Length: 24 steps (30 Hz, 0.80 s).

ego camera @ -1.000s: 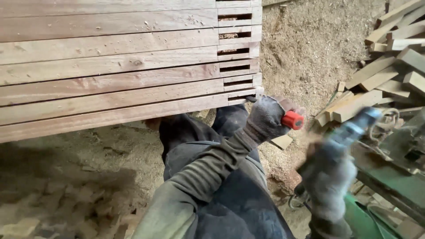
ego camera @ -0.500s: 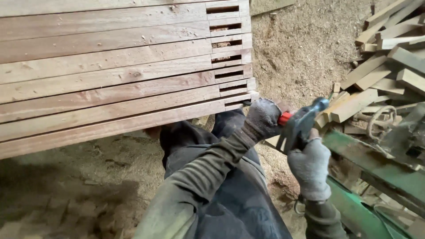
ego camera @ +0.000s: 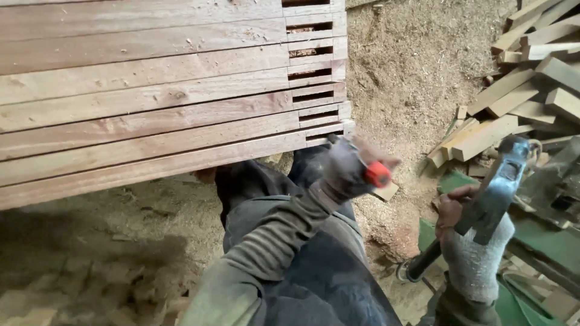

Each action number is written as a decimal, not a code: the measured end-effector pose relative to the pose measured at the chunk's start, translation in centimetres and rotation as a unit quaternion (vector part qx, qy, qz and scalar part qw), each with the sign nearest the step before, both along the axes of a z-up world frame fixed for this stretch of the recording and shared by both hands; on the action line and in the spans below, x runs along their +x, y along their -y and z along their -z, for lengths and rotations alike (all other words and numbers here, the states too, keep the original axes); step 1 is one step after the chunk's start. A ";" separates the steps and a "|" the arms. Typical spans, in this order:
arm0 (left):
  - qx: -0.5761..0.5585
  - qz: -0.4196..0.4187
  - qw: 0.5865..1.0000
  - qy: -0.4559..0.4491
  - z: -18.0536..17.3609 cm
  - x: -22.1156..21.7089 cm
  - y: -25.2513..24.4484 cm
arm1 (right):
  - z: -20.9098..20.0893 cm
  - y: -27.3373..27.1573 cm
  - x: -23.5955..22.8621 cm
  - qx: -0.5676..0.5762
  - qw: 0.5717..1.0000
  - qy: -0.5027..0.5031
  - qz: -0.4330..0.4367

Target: Using a hammer and chisel to clean out and refine mortise slots in wooden planks

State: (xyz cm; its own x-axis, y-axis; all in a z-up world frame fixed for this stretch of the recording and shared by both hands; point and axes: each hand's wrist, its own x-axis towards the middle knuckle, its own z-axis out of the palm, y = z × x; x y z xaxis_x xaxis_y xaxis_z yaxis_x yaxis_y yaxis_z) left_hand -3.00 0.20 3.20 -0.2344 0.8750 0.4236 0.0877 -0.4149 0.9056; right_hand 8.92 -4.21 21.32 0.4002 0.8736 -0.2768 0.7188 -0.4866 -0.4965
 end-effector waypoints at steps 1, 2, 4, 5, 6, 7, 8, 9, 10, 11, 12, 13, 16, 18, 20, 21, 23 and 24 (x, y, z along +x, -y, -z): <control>0.012 0.033 0.998 -0.048 -0.1 1.9 0.8 | -0.2 -0.1 -0.3 -0.015 1.000 0.015 0.003; 0.023 0.063 0.993 -0.097 -0.2 3.7 1.4 | -0.3 -0.5 -0.7 -0.029 0.999 0.028 0.001; 0.008 0.076 0.994 -0.079 -1.0 3.5 0.7 | -0.4 -0.4 -0.8 -0.032 0.999 0.020 0.019; -0.002 0.096 0.994 -0.058 -1.3 3.6 0.3 | -0.4 -0.2 -0.8 -0.032 0.998 0.013 0.046; 0.000 0.102 0.993 -0.056 -1.0 3.5 -0.1 | -0.4 0.0 -0.4 -0.030 0.998 0.015 0.052; 0.002 0.093 0.995 -0.043 -0.5 3.4 -0.5 | -0.4 0.3 -0.1 -0.008 1.000 0.010 0.025; 0.000 0.081 0.996 -0.029 -0.1 3.4 -0.7 | -0.5 0.6 0.3 0.010 1.000 0.004 -0.005; -0.003 0.084 0.996 -0.027 0.3 3.3 -0.2 | -0.4 1.5 0.8 0.007 1.000 0.006 -0.003; -0.010 0.087 0.995 -0.044 0.9 3.2 -0.5 | 0.1 2.0 1.4 0.040 0.996 0.057 -0.053; -0.017 0.091 0.994 -0.061 1.5 3.0 -0.7 | 0.5 2.4 2.0 0.073 0.986 0.108 -0.104; -0.015 0.093 0.994 -0.060 1.7 3.0 -0.8 | 2.1 2.3 2.1 0.074 0.986 0.109 -0.101; -0.015 0.086 0.994 -0.061 1.8 3.1 -0.9 | 3.6 2.2 2.2 0.036 0.987 0.089 -0.126; -0.015 0.069 0.996 -0.060 1.8 3.6 -0.9 | 6.1 0.9 0.5 -0.089 0.983 0.137 -0.079; -0.016 0.053 0.997 -0.063 1.9 3.5 -1.3 | 7.0 0.1 -0.3 -0.171 0.965 0.199 -0.012; -0.024 0.018 0.997 -0.069 2.1 3.4 -1.4 | 7.7 0.2 0.0 -0.174 0.962 0.208 -0.024; -0.021 0.018 0.997 -0.070 2.4 3.3 -1.4 | 8.4 0.5 0.4 -0.171 0.963 0.207 -0.024; -0.020 0.033 0.996 -0.078 2.5 3.4 -0.8 | 9.2 1.6 1.1 -0.175 0.958 0.224 -0.026; -0.017 0.033 0.996 -0.079 2.8 3.3 -0.6 | 9.3 1.8 1.5 -0.172 0.959 0.223 -0.025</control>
